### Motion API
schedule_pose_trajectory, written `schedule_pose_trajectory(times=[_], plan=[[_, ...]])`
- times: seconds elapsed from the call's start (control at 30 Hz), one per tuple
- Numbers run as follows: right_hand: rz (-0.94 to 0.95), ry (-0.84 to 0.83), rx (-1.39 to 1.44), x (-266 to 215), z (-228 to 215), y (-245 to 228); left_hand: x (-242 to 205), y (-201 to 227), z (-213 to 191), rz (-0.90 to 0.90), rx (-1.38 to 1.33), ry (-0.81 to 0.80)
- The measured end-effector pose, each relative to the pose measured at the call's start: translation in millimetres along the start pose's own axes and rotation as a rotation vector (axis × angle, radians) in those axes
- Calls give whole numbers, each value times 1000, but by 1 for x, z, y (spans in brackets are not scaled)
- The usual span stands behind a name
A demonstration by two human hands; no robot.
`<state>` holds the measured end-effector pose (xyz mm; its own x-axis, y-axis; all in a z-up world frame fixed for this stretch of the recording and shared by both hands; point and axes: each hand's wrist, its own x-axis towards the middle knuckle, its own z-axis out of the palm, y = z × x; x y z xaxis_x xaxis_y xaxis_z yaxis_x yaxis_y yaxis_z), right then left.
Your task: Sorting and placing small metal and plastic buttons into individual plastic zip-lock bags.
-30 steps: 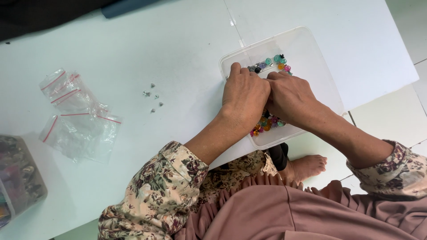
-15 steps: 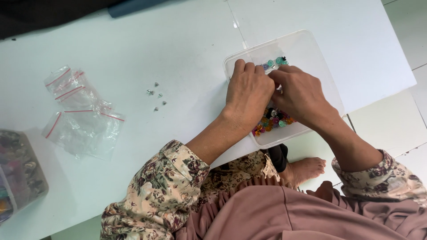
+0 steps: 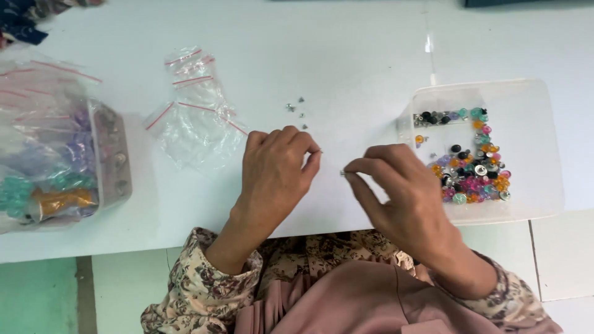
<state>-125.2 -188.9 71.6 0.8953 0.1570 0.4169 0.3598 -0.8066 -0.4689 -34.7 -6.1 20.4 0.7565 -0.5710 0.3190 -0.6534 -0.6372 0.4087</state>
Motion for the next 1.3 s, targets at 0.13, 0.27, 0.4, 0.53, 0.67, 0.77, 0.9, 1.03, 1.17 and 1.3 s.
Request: schedule_pose_trajectory(times=[0.13, 0.27, 0.4, 0.53, 0.67, 0.77, 0.9, 1.03, 1.17, 1.3], plan=[[55, 62, -68, 11, 65, 12, -15, -28, 1, -182, -31, -122], [179, -57, -169, 20, 95, 31, -19, -39, 17, -216, -34, -78], [216, -84, -187, 22, 99, 31, -16, -43, 34, -193, -14, -26], [219, -62, -198, 18, 106, 36, -14, -42, 33, -202, -30, -30], [201, -42, -181, 14, 109, 41, -13, -42, 26, -220, -84, -64], [188, -36, -141, 13, 105, 39, -13, -41, 20, -248, -151, -72], [188, 14, -6, 6, 89, 27, -10, -29, 6, -232, -174, -45], [238, 12, 141, -11, 50, -2, 1, -2, -9, -176, -219, -13], [178, -70, 278, -26, -12, -9, 22, 30, -16, 25, -324, 22], [179, -34, 39, -41, -50, 31, 47, 63, 2, 265, -332, -14]])
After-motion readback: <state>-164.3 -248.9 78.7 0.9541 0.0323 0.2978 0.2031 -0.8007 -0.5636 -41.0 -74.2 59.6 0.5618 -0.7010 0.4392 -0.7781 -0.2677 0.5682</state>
